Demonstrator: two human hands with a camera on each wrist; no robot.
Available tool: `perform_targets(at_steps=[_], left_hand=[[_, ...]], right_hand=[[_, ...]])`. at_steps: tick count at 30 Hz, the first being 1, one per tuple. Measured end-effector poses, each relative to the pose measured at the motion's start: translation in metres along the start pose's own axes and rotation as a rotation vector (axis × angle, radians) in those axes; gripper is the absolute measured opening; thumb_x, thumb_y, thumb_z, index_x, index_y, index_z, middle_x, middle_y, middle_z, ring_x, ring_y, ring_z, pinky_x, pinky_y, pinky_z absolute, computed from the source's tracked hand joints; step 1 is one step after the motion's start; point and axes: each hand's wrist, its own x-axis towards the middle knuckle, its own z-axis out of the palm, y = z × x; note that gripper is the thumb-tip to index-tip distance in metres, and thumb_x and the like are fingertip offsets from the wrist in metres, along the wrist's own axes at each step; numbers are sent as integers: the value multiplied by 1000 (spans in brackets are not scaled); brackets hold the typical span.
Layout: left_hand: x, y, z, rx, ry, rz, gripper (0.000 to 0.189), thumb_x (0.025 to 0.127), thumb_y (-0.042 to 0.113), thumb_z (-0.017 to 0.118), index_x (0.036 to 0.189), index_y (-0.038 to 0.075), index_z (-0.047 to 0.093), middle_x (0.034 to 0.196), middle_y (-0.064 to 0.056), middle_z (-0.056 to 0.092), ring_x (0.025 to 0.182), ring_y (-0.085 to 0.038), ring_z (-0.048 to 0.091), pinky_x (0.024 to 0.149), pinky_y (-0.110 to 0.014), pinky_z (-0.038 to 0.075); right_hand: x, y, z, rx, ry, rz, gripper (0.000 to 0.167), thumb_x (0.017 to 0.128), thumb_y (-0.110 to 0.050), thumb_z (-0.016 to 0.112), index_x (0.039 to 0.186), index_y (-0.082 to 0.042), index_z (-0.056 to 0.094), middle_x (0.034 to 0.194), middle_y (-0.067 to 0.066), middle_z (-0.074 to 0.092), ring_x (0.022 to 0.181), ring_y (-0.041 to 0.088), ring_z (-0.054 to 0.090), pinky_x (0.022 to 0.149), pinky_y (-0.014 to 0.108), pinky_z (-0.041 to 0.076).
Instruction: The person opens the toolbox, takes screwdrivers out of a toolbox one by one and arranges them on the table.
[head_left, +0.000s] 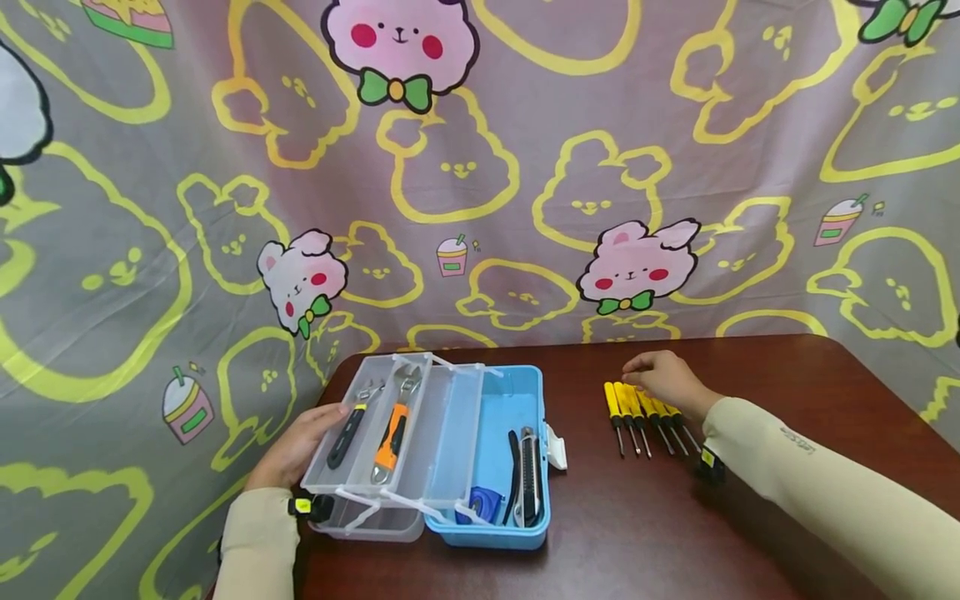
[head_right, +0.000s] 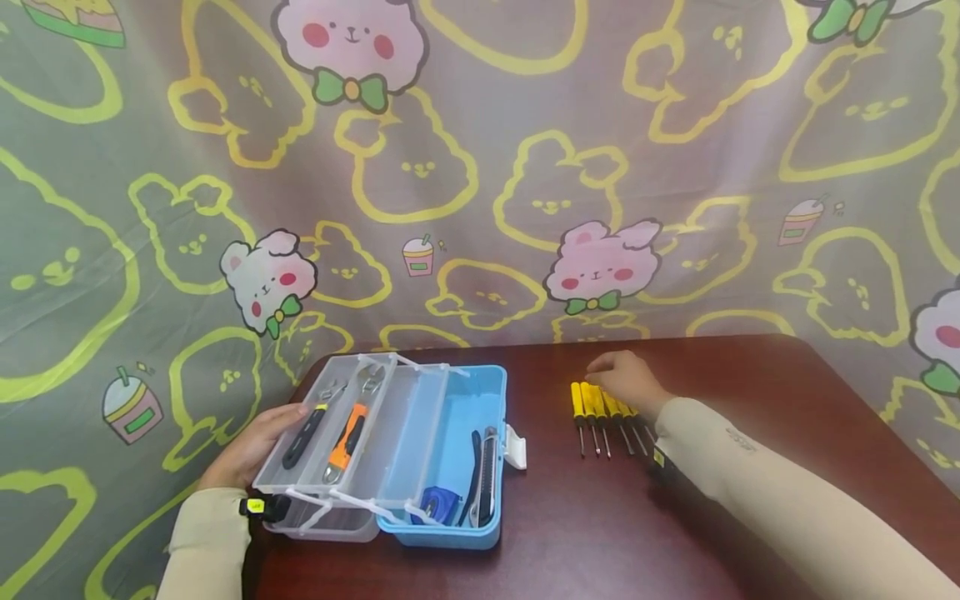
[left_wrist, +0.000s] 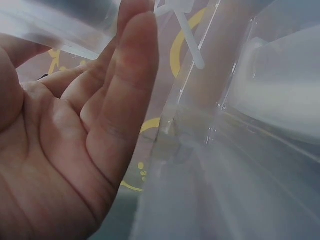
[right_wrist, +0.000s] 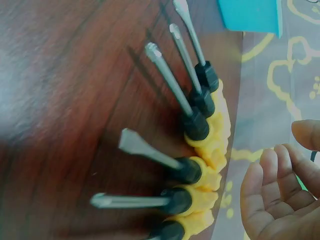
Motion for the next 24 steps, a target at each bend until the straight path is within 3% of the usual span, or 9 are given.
perform_targets(at_steps=[13,24], left_hand=[[5,4,0,-4,-25,30,66,99,42,55,143,-5,41,112,-17,65,92,-32,68,76,-48,55],[1,-1,-1,2,-5,16,66,98,42,56,142,-4,41,112,-17,65,91,-31,68,76,-48,55]], right_hand=[[5,-31,3,-48,-23,-99,29,95,-20,64,115,1,65,109,14,64,98,36,62,85,49,52],[8,-44,34,-47,-67,-166,20,94,-17,65,109,-5,69,100,9,65,94,36,60,79,39,53]])
